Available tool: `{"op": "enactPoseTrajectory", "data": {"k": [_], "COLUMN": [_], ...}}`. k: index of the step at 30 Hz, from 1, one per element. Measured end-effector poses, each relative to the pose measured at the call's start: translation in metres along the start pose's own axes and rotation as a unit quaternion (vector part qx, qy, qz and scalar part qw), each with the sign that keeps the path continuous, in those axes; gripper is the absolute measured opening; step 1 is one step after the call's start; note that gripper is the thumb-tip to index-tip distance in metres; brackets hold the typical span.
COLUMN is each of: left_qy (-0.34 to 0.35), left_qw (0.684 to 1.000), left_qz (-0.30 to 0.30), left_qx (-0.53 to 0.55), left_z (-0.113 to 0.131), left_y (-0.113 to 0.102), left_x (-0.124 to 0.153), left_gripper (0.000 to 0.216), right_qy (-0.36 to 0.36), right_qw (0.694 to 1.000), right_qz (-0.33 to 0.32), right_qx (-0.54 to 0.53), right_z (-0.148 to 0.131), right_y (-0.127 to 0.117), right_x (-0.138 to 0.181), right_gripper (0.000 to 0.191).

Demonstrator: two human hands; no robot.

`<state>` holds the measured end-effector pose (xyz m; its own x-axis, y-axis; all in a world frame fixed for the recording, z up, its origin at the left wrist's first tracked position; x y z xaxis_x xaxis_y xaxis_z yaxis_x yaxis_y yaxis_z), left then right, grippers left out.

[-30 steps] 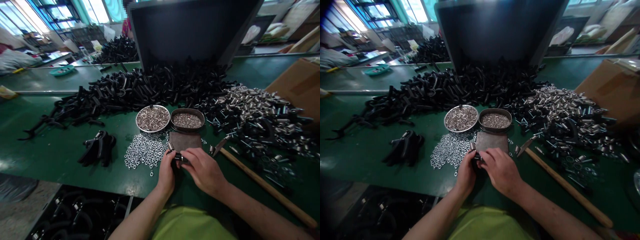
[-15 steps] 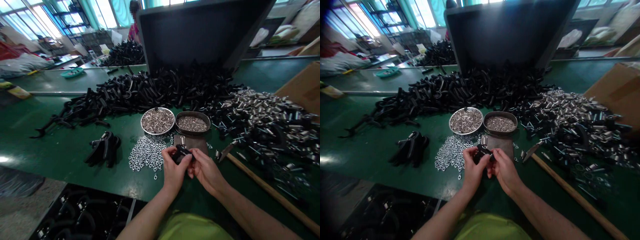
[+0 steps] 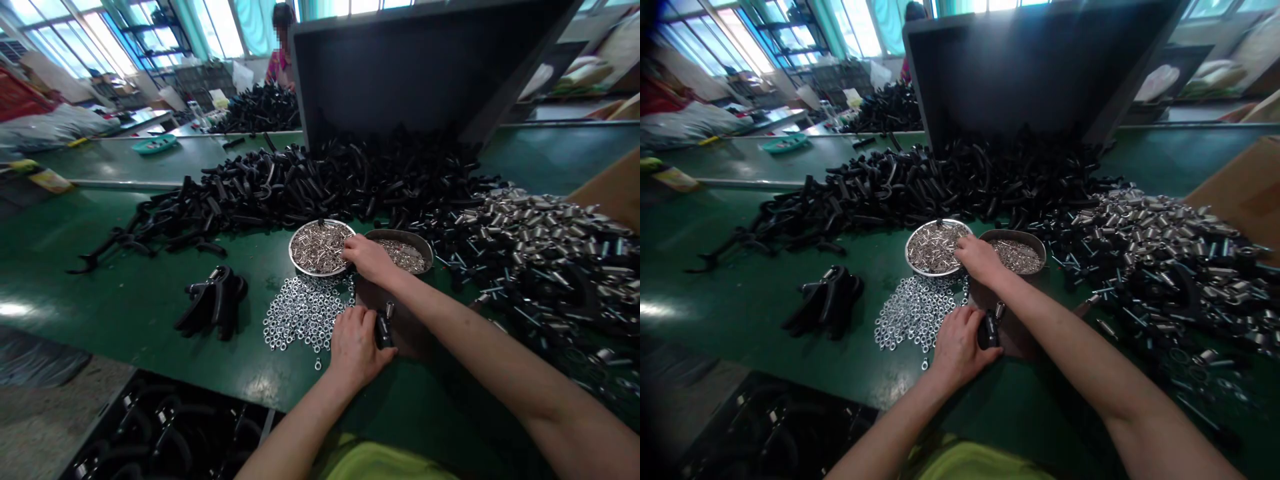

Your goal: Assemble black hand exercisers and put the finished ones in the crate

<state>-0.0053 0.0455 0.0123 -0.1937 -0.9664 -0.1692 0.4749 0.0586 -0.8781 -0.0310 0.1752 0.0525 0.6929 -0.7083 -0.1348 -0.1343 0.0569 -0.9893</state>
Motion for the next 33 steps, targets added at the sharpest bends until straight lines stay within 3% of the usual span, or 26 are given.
{"op": "enactPoseTrajectory", "data": {"k": [4,13,18,22,24,26,28,30,33], "left_qy": [0.004,0.015,0.013,0.015,0.017,0.021,0.024,0.026,0.024], "left_qw": [1.000,1.000,1.000,1.000,1.000,1.000,1.000,1.000,0.999], "left_qz": [-0.008,-0.003,0.000,-0.002,-0.002,-0.004,-0.008,-0.014,-0.021], "left_qx": [0.007,0.009,0.006,0.004,0.006,0.007,0.007,0.006,0.004], "left_z": [-0.002,-0.002,-0.003,-0.003,-0.003,-0.003,-0.002,-0.002,-0.002], "left_y": [0.003,0.003,0.003,0.004,0.004,0.004,0.004,0.004,0.004], "left_x": [0.000,-0.001,-0.002,-0.003,-0.003,-0.003,-0.003,-0.003,-0.003], "left_gripper": [0.054,0.056,0.056,0.053,0.053,0.053,0.053,0.051,0.050], "right_qy": [-0.036,-0.097,-0.050,0.045,0.110,0.180,0.235,0.257,0.212], "right_qw": [0.999,0.995,0.997,0.981,0.937,0.868,0.830,0.840,0.897], "right_qz": [-0.021,-0.019,0.018,0.066,0.067,0.043,0.015,0.015,0.044], "right_qx": [0.027,0.007,-0.059,-0.174,-0.324,-0.461,-0.505,-0.477,-0.386], "right_z": [-0.008,-0.010,0.002,0.019,0.033,0.044,0.051,0.053,0.045], "right_y": [0.011,0.016,0.001,-0.019,-0.019,-0.004,0.013,0.022,0.018], "right_x": [-0.018,-0.014,-0.013,0.022,0.053,0.087,0.118,0.137,0.141], "right_gripper": [0.023,0.019,0.021,0.028,0.026,0.020,0.015,0.011,0.011]}}
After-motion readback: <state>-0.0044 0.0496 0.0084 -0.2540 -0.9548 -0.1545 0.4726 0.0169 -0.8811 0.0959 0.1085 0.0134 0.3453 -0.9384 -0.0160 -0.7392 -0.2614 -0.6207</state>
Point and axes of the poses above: each hand's wrist, its own x-axis away from the middle knuckle, its own y-axis out of the palm, z = x × y, the point moved 10 cm from there along -x, towards the middle knuckle, and after that the axes turned 8 degrees about y, right-handed, at the moved point
